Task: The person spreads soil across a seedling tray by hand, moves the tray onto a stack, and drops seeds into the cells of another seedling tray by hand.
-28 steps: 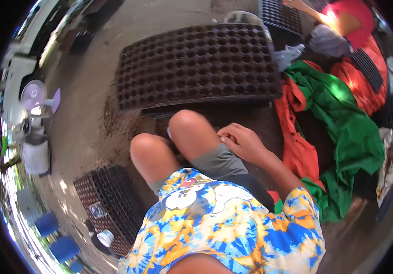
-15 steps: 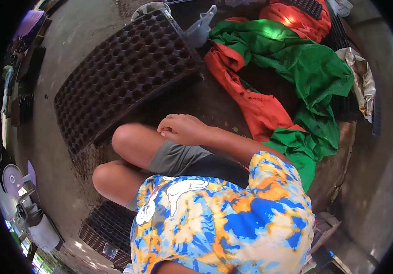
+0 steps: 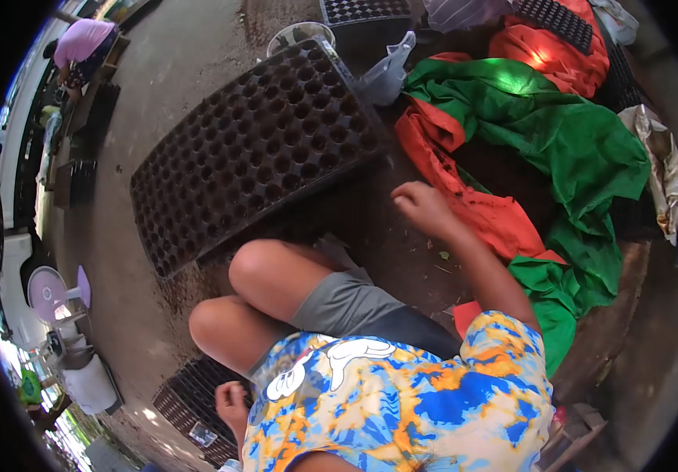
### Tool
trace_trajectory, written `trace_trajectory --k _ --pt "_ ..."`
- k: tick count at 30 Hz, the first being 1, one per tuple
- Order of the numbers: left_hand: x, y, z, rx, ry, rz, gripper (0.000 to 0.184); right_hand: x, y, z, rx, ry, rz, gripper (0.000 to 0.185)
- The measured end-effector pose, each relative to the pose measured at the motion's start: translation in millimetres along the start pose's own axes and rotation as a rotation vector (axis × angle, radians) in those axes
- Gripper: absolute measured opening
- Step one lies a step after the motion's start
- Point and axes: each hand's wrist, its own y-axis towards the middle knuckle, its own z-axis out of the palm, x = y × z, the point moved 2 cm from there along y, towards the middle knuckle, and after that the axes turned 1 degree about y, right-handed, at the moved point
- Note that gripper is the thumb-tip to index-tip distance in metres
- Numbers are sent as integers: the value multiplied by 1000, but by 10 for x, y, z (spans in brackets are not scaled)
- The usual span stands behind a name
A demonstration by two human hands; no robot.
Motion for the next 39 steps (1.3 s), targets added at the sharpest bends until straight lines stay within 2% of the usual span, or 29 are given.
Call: trace_trajectory --k 1,3,5,7,10,13,14,15,17,20,25,34,37,39 --pt "-158 88 -37 -83 -18 3 9 -254 27 -115 -44 8 85 19" --pt "-249 370 -175 -282 32 94 15 -803 80 -406 -174 -168 172 21" --pt "-376 654 -292 -452 158 98 19 -1645 125 -720 -406 -388 119 22" --pt "-299 926 -422 -482 194 95 27 -2289 60 -1067 -574 -409 368 31" --pt "-141 1229 -451 -432 252 7 36 -3006 -67 -1358 -652 -373 837 60" --pt "132 1409 -474 -368 161 -146 42 -3200 -173 -1377 -700 -311 1125 92" --pt "142 1434 -444 -317 95 -174 44 -3300 -177 -1385 -637 -183 1173 111" --pt "171 1474 -399 -267 29 -206 46 -3382 -150 -1345 -687 -144 1190 114" --pt "168 1425 -250 -329 55 -270 48 -3449 -108 -1237 -781 -71 1218 118" --pt "11 1451 68 -350 -41 -346 48 -3433 161 -1091 -738 107 1201 125" --pt "-169 1518 378 -359 -221 -409 47 -3215 724 -776 -390 -88 1230 122" --pt "-392 1539 539 -357 -525 -403 45 -3018 623 -506 -336 -200 1310 92" --pt "-396 1511 514 -373 -548 -362 45 -3280 535 -374 -324 -172 1122 91" --pt "-317 1520 463 -373 -519 -333 50 -3864 379 -119 -372 415 750 82"
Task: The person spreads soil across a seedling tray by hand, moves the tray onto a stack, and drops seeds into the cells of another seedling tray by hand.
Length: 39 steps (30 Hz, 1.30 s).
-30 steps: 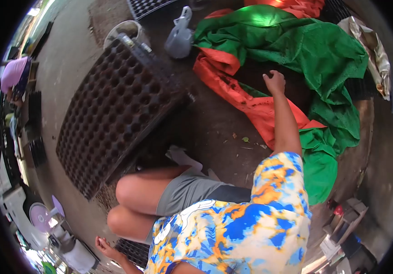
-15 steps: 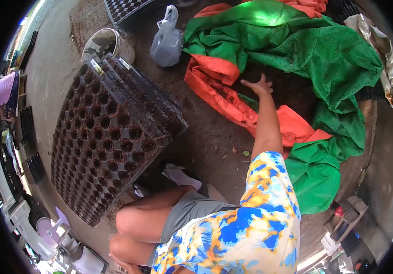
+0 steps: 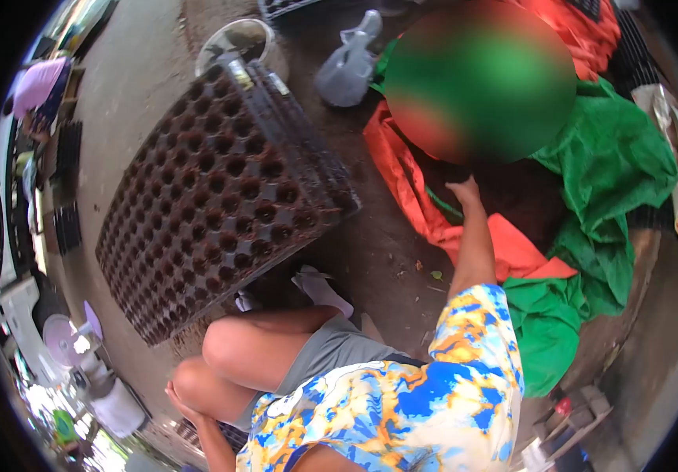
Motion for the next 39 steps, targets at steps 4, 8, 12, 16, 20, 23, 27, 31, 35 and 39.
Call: trace_trajectory --k 4,8,12,16,20,23,27,31,35,39 --pt "95 119 -205 0 72 100 55 425 -697 43 -68 632 298 58" --pt "-43 91 -304 -147 208 210 56 172 -700 -119 31 1100 273 45" --pt "-427 294 -486 -278 325 384 60 591 -846 -446 153 1125 123 45" --pt "-746 524 -256 -262 307 596 58 1275 -1053 -574 307 1098 -79 52" --pt "-974 712 300 -195 72 697 54 2388 -1588 -234 557 916 -378 58" --pt "-1189 720 772 -151 -180 681 53 3321 -2114 426 907 832 -431 67" --pt "-1333 742 1078 -122 -423 607 50 4254 -2809 1526 1052 637 -369 67" --pt "-1384 759 962 -117 -517 555 47 4727 -3137 2519 1053 39 -596 62" --pt "-1428 824 722 -147 -556 586 47 4881 -3251 3099 771 -574 -1082 70" --pt "-1430 861 436 -173 -627 575 48 4893 -3223 3062 407 -789 -1208 72"
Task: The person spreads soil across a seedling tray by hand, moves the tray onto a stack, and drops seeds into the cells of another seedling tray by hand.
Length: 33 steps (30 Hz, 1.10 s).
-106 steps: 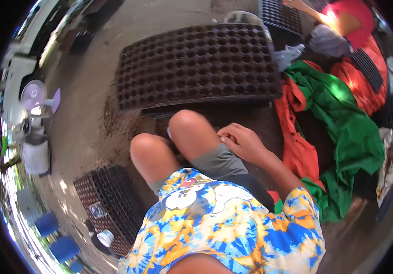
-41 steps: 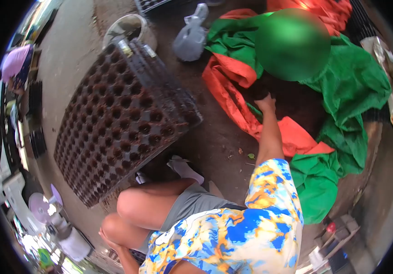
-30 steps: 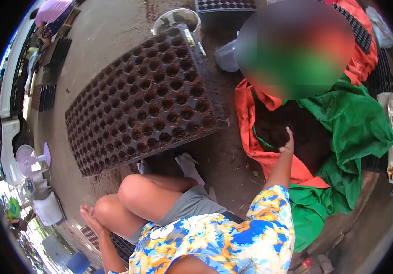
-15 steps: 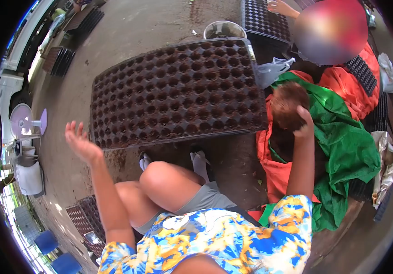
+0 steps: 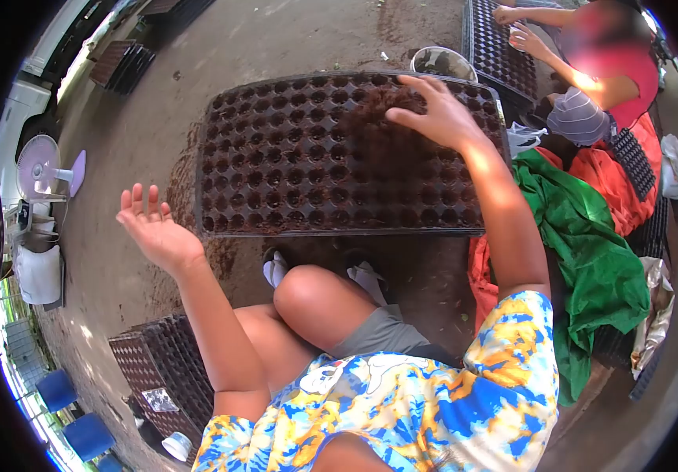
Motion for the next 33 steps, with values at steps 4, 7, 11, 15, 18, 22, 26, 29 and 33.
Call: trace_trajectory --k 4,7,11,15,18,22,26,29,33 --pt "-98 -22 -44 7 -50 -34 49 -379 75 381 -151 -13 82 63" --pt "-42 -193 37 131 -107 -79 50 -209 124 719 -306 -65 72 59" --pt "45 -535 203 328 -68 -49 52 327 402 957 -315 16 -110 60" --pt "42 -643 267 370 -32 -41 53 812 331 1210 -279 -61 -451 47" --pt "23 -611 245 332 -73 -64 53 866 -27 1149 -201 -139 -523 42" --pt "22 -535 166 293 -78 -69 54 543 -364 735 -251 -183 -367 49" --pt "51 -525 143 268 -18 -44 57 23 -799 216 -476 -47 -225 49" --pt "59 -559 128 301 63 -40 59 -1060 -1494 -136 -850 -89 24 39" --pt "134 -545 74 341 200 47 57 -2696 -3091 -174 -1026 -25 803 36"
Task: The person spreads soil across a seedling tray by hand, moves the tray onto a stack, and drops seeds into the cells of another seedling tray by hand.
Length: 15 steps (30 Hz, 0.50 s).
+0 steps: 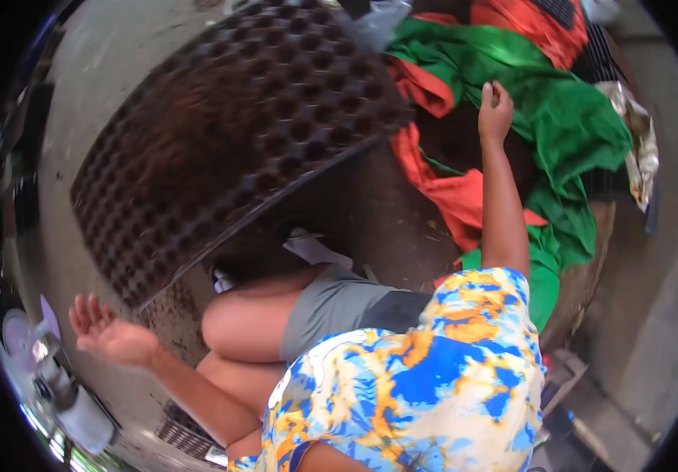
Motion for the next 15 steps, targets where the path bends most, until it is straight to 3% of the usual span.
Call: trace_trajectory --k 2,4,6,9,11,15 --pt "0 -5 3 -2 100 13 55 -954 -104 -232 187 -124 324 47" --pt "88 11 -7 -17 200 42 53 -1967 -353 -277 267 -286 478 60" --pt "186 23 -31 -33 297 61 50 -2304 -581 -200 379 -368 621 68" --pt "271 91 -96 -48 415 70 47 -2074 -702 190 487 -217 488 77" --pt "270 142 -144 -62 478 83 47 -1777 -682 506 571 -334 263 83" --pt "244 209 -179 -54 504 74 47 -1399 -674 1060 654 -399 317 92"
